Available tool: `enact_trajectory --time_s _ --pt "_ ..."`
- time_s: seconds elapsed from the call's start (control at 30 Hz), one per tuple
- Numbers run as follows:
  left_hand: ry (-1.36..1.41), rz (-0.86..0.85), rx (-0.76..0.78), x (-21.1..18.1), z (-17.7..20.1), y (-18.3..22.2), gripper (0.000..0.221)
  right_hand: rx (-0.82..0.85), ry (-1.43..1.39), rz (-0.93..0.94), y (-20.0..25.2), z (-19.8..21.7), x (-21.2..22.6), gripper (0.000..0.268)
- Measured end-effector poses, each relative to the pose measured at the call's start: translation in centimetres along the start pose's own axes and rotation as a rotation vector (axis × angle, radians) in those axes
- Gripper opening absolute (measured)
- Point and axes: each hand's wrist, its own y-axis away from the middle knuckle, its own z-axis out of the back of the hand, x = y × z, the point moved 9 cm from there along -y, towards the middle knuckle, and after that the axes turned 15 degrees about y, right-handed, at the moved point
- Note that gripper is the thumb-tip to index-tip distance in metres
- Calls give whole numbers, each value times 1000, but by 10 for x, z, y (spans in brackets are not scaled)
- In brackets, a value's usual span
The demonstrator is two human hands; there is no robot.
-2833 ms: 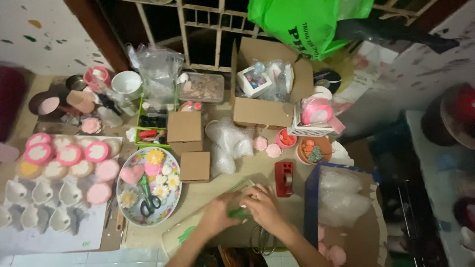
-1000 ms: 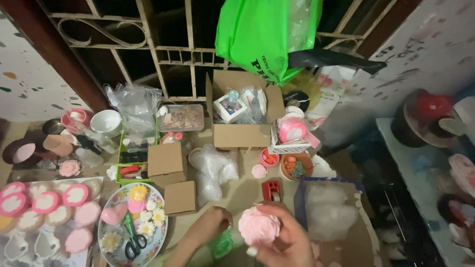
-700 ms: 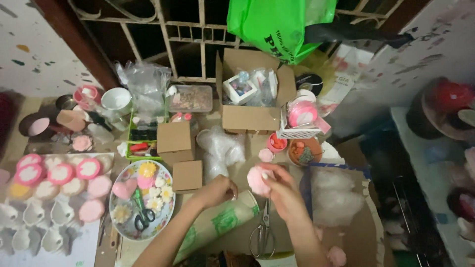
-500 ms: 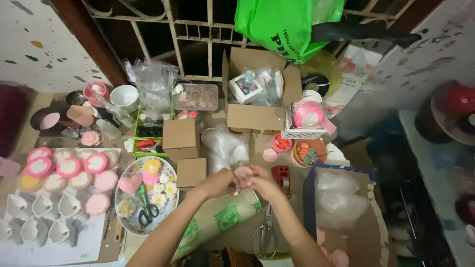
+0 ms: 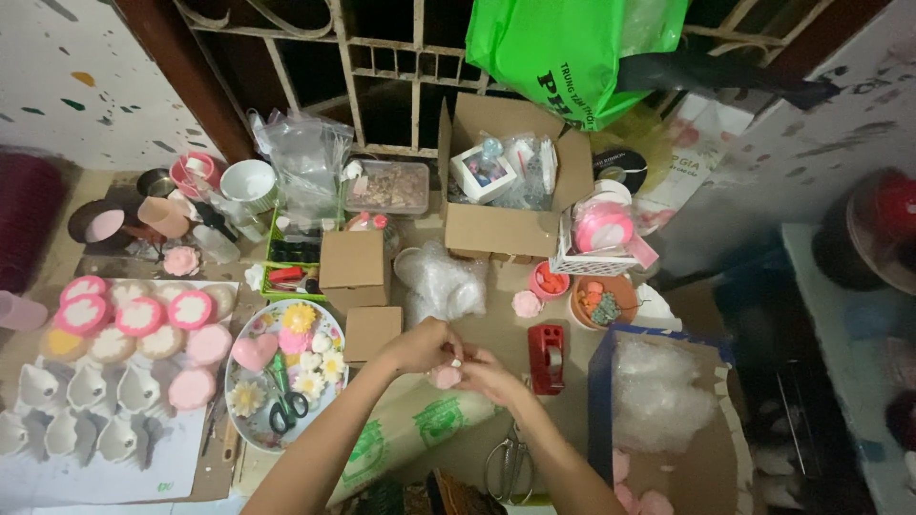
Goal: The recorder is trimming and wrapping flower-shaped craft items, possibly soaps or wax candles, at a workstation.
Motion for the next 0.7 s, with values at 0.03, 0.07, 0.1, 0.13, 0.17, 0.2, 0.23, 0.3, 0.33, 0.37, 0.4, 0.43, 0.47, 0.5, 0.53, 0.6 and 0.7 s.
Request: enact_trajectory --time_s 0.03,0.07,0.1,0.13,0.17,0.2,0.23,0.3,0.33,0.37,0.4,0.43,0.47,0.5,0.53,0.6,0.7 --pt "1 0 0 3 0 -1 20 -1 0 -1 2 1 -2 62" --pt "8 -1 1 6 0 -2 19 39 -8 -30 5 -3 -7 59" --pt "14 -2 0 8 0 -3 19 79 -14 -58 7 -6 -11 58" --pt "15 -3 -1 7 3 -3 19 79 -13 -59 10 -6 -10 58" --pt "5 6 -5 6 5 -2 18 150 5 -58 13 -12 -9 63" --pt "-6 14 -8 5 8 -2 17 220 22 -58 17 -19 -8 73" --pt "-2 15 -9 17 6 -4 17 221 22 -62 22 -22 -6 73" --pt "8 2 -47 38 7 -9 18 271 106 25 31 -31 6 92" --pt "10 2 -48 44 5 -10 18 271 106 22 37 -36 7 92" --pt "21 1 -76 49 6 -11 19 237 157 47 41 -37 11 85" --pt "32 0 -104 55 7 -12 19 202 208 73 45 -39 16 80" --pt "34 1 -105 55 5 -9 19 203 208 70 52 -50 24 80" --pt "60 53 -114 60 4 -7 18 93 270 99 57 -51 36 75" --pt "87 105 -122 65 1 -5 17 -17 331 126 63 -52 48 96" --pt "90 106 -122 86 -9 -3 17 -16 331 123 71 -62 64 96" --pt "278 93 -157 127 -28 -2 14 -144 288 22 86 -68 89 113" --pt "673 145 -198 111 -38 20 25 -164 407 -84 84 -59 66 101"
